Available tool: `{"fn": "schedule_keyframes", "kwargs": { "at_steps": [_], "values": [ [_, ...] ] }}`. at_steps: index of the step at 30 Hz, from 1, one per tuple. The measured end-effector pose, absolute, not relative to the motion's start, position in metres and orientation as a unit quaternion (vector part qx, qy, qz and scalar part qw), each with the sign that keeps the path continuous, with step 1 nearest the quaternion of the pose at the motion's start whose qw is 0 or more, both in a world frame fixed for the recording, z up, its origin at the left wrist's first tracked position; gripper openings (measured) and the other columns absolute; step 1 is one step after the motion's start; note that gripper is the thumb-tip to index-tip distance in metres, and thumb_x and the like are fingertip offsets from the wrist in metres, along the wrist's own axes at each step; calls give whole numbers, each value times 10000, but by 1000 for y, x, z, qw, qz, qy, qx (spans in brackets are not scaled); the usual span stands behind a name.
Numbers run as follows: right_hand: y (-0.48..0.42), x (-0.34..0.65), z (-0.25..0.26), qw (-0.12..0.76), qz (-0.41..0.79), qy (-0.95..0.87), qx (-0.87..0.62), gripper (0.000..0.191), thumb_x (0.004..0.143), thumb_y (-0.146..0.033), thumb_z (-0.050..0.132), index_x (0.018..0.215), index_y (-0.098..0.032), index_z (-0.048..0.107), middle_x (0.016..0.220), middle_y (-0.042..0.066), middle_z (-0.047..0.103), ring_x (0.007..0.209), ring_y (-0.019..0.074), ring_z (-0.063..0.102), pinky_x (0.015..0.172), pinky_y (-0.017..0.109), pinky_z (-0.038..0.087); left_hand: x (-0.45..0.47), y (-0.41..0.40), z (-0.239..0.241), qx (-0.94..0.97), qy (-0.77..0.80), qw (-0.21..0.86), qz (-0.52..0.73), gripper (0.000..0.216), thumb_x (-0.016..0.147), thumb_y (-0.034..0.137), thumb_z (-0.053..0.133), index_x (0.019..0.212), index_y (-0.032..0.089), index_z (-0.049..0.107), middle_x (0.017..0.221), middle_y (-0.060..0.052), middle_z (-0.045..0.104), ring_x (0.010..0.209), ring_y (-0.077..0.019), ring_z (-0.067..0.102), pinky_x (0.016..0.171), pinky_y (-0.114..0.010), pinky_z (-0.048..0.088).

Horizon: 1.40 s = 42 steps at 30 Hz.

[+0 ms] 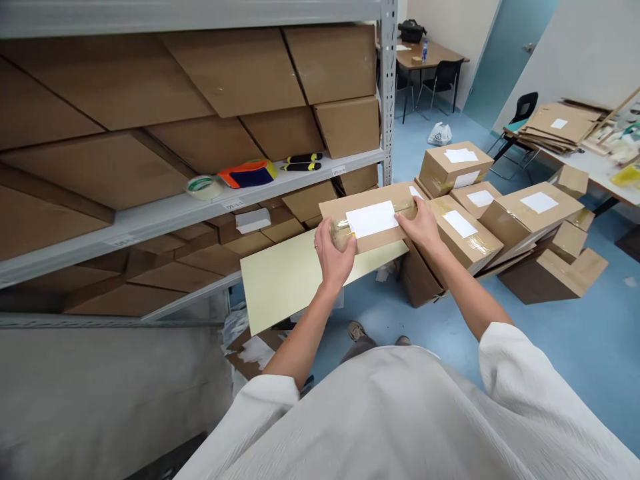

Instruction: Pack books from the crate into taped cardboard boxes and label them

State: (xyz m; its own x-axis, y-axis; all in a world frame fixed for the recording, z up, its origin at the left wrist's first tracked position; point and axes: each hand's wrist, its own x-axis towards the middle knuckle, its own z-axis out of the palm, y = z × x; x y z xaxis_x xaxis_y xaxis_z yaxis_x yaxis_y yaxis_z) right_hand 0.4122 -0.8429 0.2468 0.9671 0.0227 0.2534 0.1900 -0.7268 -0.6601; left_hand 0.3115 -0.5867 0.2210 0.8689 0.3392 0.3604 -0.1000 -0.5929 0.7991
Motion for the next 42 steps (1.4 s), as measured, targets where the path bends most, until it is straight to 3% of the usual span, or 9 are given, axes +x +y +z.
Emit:
{"fn": "schedule_keyframes", "kwargs": {
  "at_steps": [13, 17, 22, 30, 37, 42],
  "values": [
    [-918, 471, 312, 316, -194, -69, -926, 830, 890, -711, 688, 1543, -207, 589, 1492, 193, 647, 1405, 428, 574, 1214, 626, 464, 371, -628, 255, 831, -59, 486, 263, 730, 1051, 497, 640, 1697, 314, 353, 1743, -118, 455, 1638, -318, 394, 1375, -525, 305],
    [-955, 492, 328, 307, -179, -66, -933, 839, 882, -716, 707, 1548, -226, 566, 1432, 183, 694, 1317, 407, 642, 1152, 623, 513, 393, -649, 258, 813, -111, 517, 243, 759, 1067, 577, 620, 1724, 359, 309, 1776, -102, 417, 1656, -327, 374, 1373, -556, 307],
    [-1005, 520, 341, 285, -142, -56, -946, 716, 852, -711, 742, 1379, -233, 656, 1299, 163, 753, 1194, 377, 686, 1069, 610, 556, 422, -688, 255, 791, -157, 548, 224, 782, 1072, 631, 594, 1743, 401, 265, 1832, -69, 309, 1693, -307, 318, 1384, -530, 308],
    [-1085, 571, 340, 248, -136, -48, -958, 542, 876, -624, 719, 1239, -223, 745, 1163, 149, 762, 1140, 379, 685, 1041, 615, 567, 457, -767, 240, 791, -188, 556, 175, 688, 1099, 645, 515, 1715, 407, 322, 1845, -78, 254, 1702, -314, 297, 1363, -560, 343],
    [-1154, 618, 329, 216, -168, -36, -961, 592, 894, -671, 676, 1280, -225, 731, 1307, 182, 704, 1201, 411, 645, 1097, 716, 483, 498, -833, 226, 778, -224, 567, 150, 647, 1104, 575, 519, 1704, 429, 324, 1852, -57, 210, 1695, -344, 305, 1339, -600, 374],
    [-1186, 636, 309, 221, -172, 6, -960, 592, 913, -625, 649, 1342, -218, 684, 1386, 180, 652, 1168, 371, 649, 1120, 705, 434, 523, -867, 218, 774, -270, 559, 125, 671, 1103, 476, 522, 1727, 415, 282, 1867, -63, 170, 1719, -348, 241, 1361, -628, 312]
  ]
}}
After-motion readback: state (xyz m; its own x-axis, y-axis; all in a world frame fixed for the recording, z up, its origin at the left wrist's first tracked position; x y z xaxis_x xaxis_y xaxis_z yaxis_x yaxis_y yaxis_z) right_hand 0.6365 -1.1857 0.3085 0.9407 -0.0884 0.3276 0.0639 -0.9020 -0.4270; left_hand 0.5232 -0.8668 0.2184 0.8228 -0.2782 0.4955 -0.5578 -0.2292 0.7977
